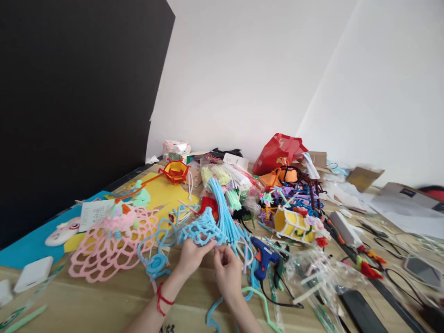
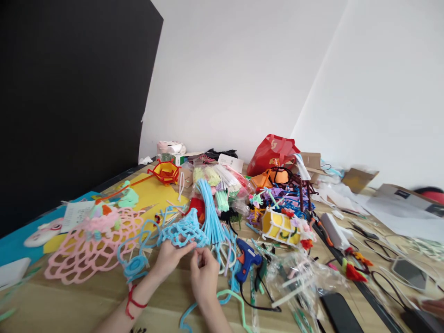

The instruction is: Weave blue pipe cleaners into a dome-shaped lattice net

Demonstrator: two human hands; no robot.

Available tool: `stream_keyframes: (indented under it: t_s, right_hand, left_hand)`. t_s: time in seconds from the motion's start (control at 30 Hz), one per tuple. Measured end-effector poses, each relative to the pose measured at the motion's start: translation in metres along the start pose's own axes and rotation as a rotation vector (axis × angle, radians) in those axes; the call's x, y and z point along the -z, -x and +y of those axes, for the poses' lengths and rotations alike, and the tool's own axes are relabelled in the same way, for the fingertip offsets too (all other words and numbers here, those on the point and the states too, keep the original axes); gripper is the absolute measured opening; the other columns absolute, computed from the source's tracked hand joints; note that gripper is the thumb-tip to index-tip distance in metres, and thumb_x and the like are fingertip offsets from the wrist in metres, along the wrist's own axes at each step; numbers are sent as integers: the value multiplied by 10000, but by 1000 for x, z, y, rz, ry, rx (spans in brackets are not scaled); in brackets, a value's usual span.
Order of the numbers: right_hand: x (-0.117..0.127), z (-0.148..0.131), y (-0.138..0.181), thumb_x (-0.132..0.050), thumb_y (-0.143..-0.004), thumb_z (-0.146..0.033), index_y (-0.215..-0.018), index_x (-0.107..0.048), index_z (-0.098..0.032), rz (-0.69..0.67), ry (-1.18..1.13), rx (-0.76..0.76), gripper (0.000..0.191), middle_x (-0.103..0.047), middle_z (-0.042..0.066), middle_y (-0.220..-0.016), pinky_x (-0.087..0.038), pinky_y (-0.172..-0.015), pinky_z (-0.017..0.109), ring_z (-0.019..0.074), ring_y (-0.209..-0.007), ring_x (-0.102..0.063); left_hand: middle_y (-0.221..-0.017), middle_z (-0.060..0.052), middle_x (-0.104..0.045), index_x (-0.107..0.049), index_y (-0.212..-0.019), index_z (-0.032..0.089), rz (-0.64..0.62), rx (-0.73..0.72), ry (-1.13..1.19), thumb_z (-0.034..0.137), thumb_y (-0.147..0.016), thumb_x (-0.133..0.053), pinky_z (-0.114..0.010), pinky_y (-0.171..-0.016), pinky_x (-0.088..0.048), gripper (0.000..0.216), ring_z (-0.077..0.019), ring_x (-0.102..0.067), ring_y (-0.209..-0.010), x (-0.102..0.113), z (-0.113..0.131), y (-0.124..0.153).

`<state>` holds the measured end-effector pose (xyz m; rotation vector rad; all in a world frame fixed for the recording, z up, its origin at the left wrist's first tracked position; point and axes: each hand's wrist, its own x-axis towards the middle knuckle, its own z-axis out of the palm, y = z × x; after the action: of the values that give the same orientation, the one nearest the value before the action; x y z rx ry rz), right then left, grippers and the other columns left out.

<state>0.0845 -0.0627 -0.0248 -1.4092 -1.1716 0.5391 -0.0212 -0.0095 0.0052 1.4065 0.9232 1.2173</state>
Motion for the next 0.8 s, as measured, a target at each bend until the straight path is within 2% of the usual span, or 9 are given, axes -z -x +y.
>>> stream_keyframes:
  t_s: [0.23, 0.33, 0.43, 0.5, 0.6, 0.67, 0.8]
  right_hand:
    - [5, -2, 0, -480, -842, -294, -642, -518, -179, -67, 67, 163, 234, -383, -63, -511, -270, -458, 218, 92, -456, -342]
    - [10, -6, 0, -494, -848, -287, -716, -572, -168, -85, 24, 187, 195, -447, -47, -517, -308, -463, 219, 98, -455, -390]
    - [17, -19, 2, -504, -858, -291, -857, -644, -160, -166, -114, 185, 192, -578, 2, -591, -419, -530, 236, 130, -518, -526]
    - [22, -27, 3, -493, -873, -303, -951, -669, -175, -258, -272, 146, 232, -666, 49, -734, -486, -644, 272, 168, -655, -616]
    - [23, -32, 2, -517, -866, -336, -1066, -654, -200, -327, -470, 59, 278, -700, 75, -912, -505, -780, 334, 200, -795, -653]
    - [20, -28, -1, -565, -834, -369, -1011, -672, -189, -287, -509, -18, 275, -710, 74, -874, -524, -736, 336, 200, -732, -663]
    - [15, -18, -8, -625, -773, -432, -799, -673, -157, -159, -478, -134, 281, -673, 34, -631, -484, -496, 257, 147, -481, -594]
  left_hand:
    - [-823, -63, -741, -695, -774, 148, 11, -60, -69, 262, -696, -687, -332, -819, -502, 139, -225, -673, -831, 2, -4, -1]
    - [-816, -61, -740, -689, -771, 148, -5, -66, -47, 276, -700, -683, -328, -813, -503, 147, -221, -673, -824, 1, -6, -2]
    - [-778, -58, -734, -669, -743, 145, -13, -33, 28, 303, -676, -702, -320, -758, -521, 175, -217, -675, -779, 0, -9, -4]
    - [-699, -45, -719, -657, -744, 144, 6, 26, 80, 345, -653, -717, -311, -669, -533, 229, -212, -673, -700, 0, -12, -5]
    - [-634, -34, -701, -651, -759, 138, 29, 99, 132, 399, -626, -732, -300, -586, -527, 304, -205, -660, -622, 1, -15, -8]
    - [-670, -46, -713, -653, -751, 133, 20, 103, 142, 394, -610, -748, -305, -621, -530, 311, -210, -665, -653, 2, -16, -9]
    - [-760, -69, -733, -660, -775, 129, -20, 81, 151, 370, -609, -757, -332, -714, -534, 309, -232, -676, -753, 2, -16, -8]
